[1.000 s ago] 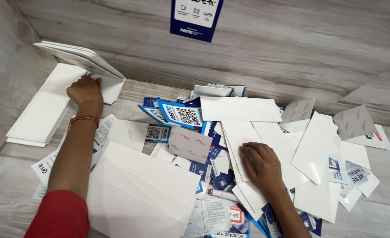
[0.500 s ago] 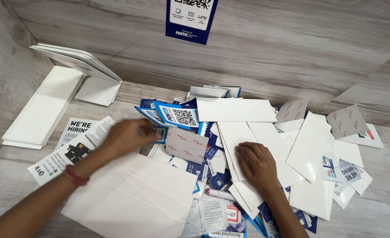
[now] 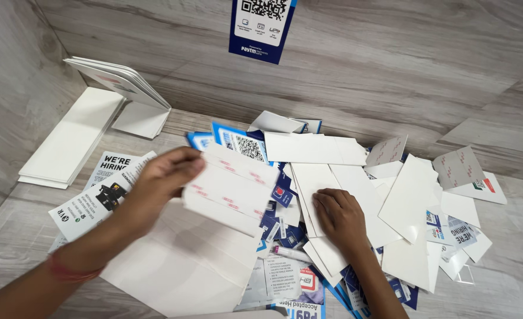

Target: The person folds white rectangular paper cards with QR codes and logos along a pre-printed crease. They pick up cards from a pile, fold them, and place the finished cards into a separate stack on the left.

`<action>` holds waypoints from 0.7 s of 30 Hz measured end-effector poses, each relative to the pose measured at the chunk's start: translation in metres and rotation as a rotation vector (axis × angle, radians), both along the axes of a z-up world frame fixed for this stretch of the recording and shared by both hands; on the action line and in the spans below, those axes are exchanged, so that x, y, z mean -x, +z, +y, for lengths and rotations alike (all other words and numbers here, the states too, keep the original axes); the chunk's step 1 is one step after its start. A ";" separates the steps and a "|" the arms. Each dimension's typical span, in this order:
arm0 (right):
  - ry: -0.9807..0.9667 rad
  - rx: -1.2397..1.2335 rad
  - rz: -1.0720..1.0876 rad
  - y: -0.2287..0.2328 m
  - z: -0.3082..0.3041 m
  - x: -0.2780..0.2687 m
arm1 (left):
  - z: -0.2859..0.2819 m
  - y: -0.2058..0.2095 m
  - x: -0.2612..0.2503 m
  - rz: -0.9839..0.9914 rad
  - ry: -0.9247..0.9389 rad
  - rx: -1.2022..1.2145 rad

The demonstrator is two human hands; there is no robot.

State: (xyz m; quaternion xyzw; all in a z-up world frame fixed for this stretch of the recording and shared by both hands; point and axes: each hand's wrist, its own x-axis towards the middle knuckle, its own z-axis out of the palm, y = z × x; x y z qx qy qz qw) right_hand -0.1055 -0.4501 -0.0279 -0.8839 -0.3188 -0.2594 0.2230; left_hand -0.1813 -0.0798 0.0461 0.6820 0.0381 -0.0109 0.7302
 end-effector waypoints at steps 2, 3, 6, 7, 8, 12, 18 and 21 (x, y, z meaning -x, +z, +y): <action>-0.002 0.001 0.002 0.000 0.000 0.000 | 0.018 0.029 0.023 0.073 0.054 0.159; -0.002 0.003 0.001 0.000 0.000 0.000 | 0.029 0.041 0.034 0.079 0.065 0.224; -0.008 0.008 0.007 0.000 0.000 0.000 | 0.064 0.064 0.072 -0.152 0.080 0.173; -0.011 0.010 0.010 0.000 0.000 0.000 | 0.074 0.066 0.082 -0.251 0.105 0.130; -0.012 0.009 0.011 0.001 0.000 0.000 | 0.083 0.065 0.089 -0.328 0.112 0.009; -0.015 0.005 0.014 -0.001 0.000 0.000 | 0.106 0.035 0.093 -0.434 0.168 -0.415; -0.018 0.002 0.007 -0.001 0.001 0.001 | 0.151 -0.031 0.029 -0.362 0.130 -0.643; -0.020 0.010 0.004 0.000 0.001 0.000 | 0.167 -0.056 0.001 -0.283 0.104 -0.871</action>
